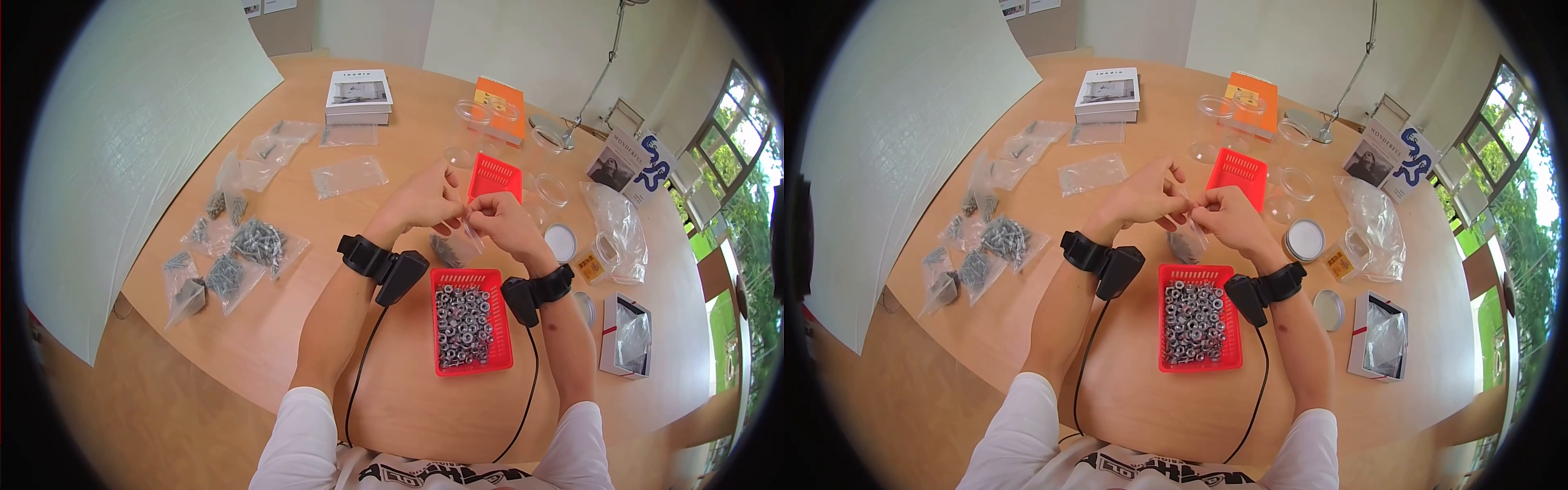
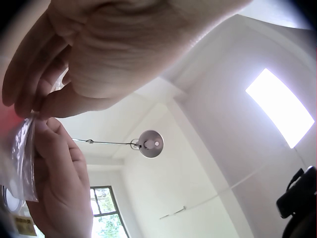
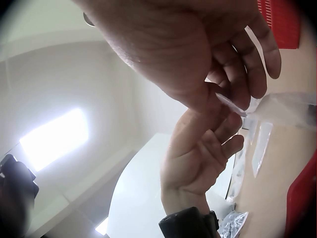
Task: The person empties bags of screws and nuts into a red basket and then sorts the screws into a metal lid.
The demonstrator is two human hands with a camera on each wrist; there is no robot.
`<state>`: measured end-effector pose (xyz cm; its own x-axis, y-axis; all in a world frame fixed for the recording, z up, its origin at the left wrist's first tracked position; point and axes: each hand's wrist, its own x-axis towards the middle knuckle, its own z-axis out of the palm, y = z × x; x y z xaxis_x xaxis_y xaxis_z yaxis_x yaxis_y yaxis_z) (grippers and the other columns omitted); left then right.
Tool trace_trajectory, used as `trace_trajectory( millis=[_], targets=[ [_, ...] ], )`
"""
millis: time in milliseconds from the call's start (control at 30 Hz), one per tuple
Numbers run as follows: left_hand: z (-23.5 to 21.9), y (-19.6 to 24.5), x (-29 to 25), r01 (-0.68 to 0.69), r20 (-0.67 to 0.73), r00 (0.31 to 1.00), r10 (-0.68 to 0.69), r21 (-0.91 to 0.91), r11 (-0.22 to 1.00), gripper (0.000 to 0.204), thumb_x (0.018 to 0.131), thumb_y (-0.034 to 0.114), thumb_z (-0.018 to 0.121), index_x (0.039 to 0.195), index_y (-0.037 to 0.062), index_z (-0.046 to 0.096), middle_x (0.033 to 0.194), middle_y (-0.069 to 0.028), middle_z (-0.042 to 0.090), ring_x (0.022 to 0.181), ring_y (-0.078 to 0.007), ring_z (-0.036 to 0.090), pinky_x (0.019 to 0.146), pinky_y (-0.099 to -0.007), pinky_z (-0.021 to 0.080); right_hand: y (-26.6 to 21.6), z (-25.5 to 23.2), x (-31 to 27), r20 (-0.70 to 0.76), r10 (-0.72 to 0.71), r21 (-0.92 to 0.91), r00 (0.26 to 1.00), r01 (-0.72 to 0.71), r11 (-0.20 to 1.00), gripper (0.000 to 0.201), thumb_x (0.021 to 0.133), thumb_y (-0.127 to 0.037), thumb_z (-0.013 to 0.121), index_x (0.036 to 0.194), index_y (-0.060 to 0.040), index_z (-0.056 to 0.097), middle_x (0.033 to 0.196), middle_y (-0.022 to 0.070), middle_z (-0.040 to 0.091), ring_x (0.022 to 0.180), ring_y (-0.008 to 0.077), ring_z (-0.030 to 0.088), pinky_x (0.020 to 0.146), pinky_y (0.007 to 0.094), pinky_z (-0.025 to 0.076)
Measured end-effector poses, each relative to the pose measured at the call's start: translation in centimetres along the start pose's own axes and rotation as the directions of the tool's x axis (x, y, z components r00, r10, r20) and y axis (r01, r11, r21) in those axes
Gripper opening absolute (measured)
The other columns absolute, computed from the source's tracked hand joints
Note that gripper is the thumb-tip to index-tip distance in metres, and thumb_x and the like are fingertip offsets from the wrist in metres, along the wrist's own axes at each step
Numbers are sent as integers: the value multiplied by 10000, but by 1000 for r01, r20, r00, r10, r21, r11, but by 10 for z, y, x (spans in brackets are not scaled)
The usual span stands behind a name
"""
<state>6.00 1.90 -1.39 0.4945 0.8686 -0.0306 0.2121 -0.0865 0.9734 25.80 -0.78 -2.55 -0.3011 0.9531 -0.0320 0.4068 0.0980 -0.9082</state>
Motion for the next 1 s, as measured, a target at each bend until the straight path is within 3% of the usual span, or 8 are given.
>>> trace_trajectory(
  millis=[200,300,400,600,700,900,1000],
  targets=[
    [-1,-2,0,-1,19,1000,2,-28,1000,363,857,22,642,1135,7,408,890,-151,652,793,-212,702,643,-350,622,4,-1,3,30,9,109,1000,-12,994,116,921,-91,639,918,17,684,829,33,675,742,88,626,693,243,506],
    [-1,-5,2,-11,26,1000,13,-49,999,357,850,8,630,1127,9,405,884,-145,637,796,-204,686,641,-354,623,10,0,4,7,-21,131,1000,20,991,164,912,-111,643,950,43,688,858,74,706,775,126,674,726,278,560],
    [-1,-8,4,-35,25,999,36,-62,997,353,846,-3,617,1119,6,394,869,-132,626,783,-191,666,644,-353,625,7,4,2,-49,-31,154,998,38,987,149,911,-99,632,942,36,686,849,55,697,772,120,668,725,274,556],
    [-3,-8,3,-55,19,998,57,-84,995,358,845,-1,623,1108,3,379,877,-125,625,766,-183,653,638,-343,621,10,10,3,-146,-95,97,985,110,989,114,893,-74,626,881,31,669,772,24,659,690,78,601,626,243,479],
    [-4,-10,3,-69,36,997,73,-103,992,373,842,4,632,1113,10,376,883,-130,632,761,-182,654,627,-339,618,5,9,1,-239,-74,11,968,79,997,104,887,-68,631,866,29,664,759,21,656,674,64,580,600,238,448],
    [2,-4,-3,18,-36,999,-18,-8,1000,139,899,106,645,926,24,536,816,-72,642,712,-153,671,604,-316,605,8,7,-4,-182,-106,143,977,133,981,141,908,-100,653,909,39,679,769,31,671,702,76,617,640,238,489],
    [4,-2,-8,75,13,997,-75,20,997,217,939,188,633,791,40,574,809,-64,656,716,-145,692,590,-300,595,8,11,-6,-150,-154,151,977,176,973,170,921,-125,663,929,43,684,777,36,680,725,84,638,658,240,505]
  ],
)
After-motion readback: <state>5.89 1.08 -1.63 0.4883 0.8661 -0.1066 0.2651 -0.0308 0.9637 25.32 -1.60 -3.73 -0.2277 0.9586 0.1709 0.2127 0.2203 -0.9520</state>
